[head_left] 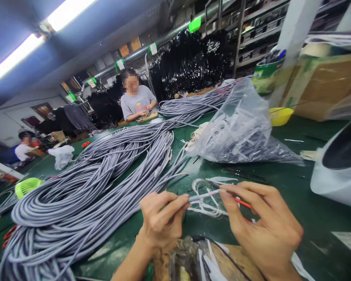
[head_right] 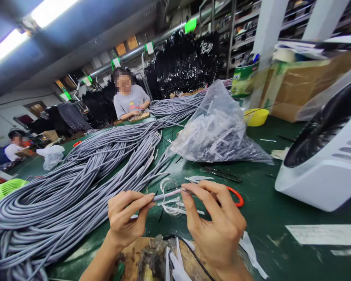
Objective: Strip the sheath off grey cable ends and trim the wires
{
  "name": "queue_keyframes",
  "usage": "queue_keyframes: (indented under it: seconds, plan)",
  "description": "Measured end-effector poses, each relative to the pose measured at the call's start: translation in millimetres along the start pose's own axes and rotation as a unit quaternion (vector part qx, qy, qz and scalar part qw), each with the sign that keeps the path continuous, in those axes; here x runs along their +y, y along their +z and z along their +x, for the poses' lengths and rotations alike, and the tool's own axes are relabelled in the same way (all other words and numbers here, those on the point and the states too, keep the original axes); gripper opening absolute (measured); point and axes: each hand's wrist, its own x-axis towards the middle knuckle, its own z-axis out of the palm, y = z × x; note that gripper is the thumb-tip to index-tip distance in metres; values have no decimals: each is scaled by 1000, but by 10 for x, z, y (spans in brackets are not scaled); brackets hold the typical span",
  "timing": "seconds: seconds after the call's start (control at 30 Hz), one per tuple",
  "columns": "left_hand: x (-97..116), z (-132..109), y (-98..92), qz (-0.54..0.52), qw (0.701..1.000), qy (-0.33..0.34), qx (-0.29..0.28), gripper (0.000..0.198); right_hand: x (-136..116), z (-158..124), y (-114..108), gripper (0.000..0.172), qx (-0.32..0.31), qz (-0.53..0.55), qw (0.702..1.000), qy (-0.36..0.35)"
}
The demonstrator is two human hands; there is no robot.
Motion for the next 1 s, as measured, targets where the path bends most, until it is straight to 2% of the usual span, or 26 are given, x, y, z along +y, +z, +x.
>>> queue_keyframes:
  seconds: [0.07, 0.13, 0.2, 0.33, 0.47, 0.53, 0.6, 0.67, 0.73, 0.83, 0.9, 0.97, 1.0]
  plan:
    - [18, 20, 9, -35, 999, -37, 1, 17, 4, -24, -6, 5, 31, 39, 996, 72]
    - [37, 43, 26, -81, 991, -107, -6, 12, 4, -65, -4, 4, 57, 78, 985, 144]
    - [50, 58, 49, -121, 976, -178, -23, 15, -4, -110, 11, 6, 47, 90, 983, 152]
    - [51, 62, 97, -172, 943, -273, -79, 21, -26, -165, 75, 13, -75, 57, 994, 48]
    - [57, 64, 149, -248, 896, -356, -95, 17, -22, -167, 144, 16, -158, 103, 979, 79]
    - [75, 61, 187, -285, 877, -376, -95, 25, -23, -162, 171, 15, -175, 118, 976, 61]
    - [96, 53, 235, -315, 868, -370, -105, 34, -39, -159, 189, 19, -173, 108, 979, 1]
    - [109, 46, 281, -353, 853, -369, -110, 31, -66, -161, 200, 24, -168, 93, 980, -60]
    - [106, 51, 309, -406, 819, -398, -81, 37, -92, -170, 207, 25, -182, 84, 975, -96]
    - [73, 89, 296, -483, 752, -448, -16, 45, -111, -202, 210, 26, -212, 77, 964, -137]
    - [44, 123, 258, -516, 716, -470, 2, 46, -120, -226, 197, 27, -240, 78, 955, -158]
    - [20, 153, 214, -518, 704, -485, 11, 46, -136, -233, 166, 26, -297, 102, 933, -178]
    - [13, 164, 194, -502, 717, -483, 15, 46, -146, -225, 145, 25, -326, 123, 919, -184]
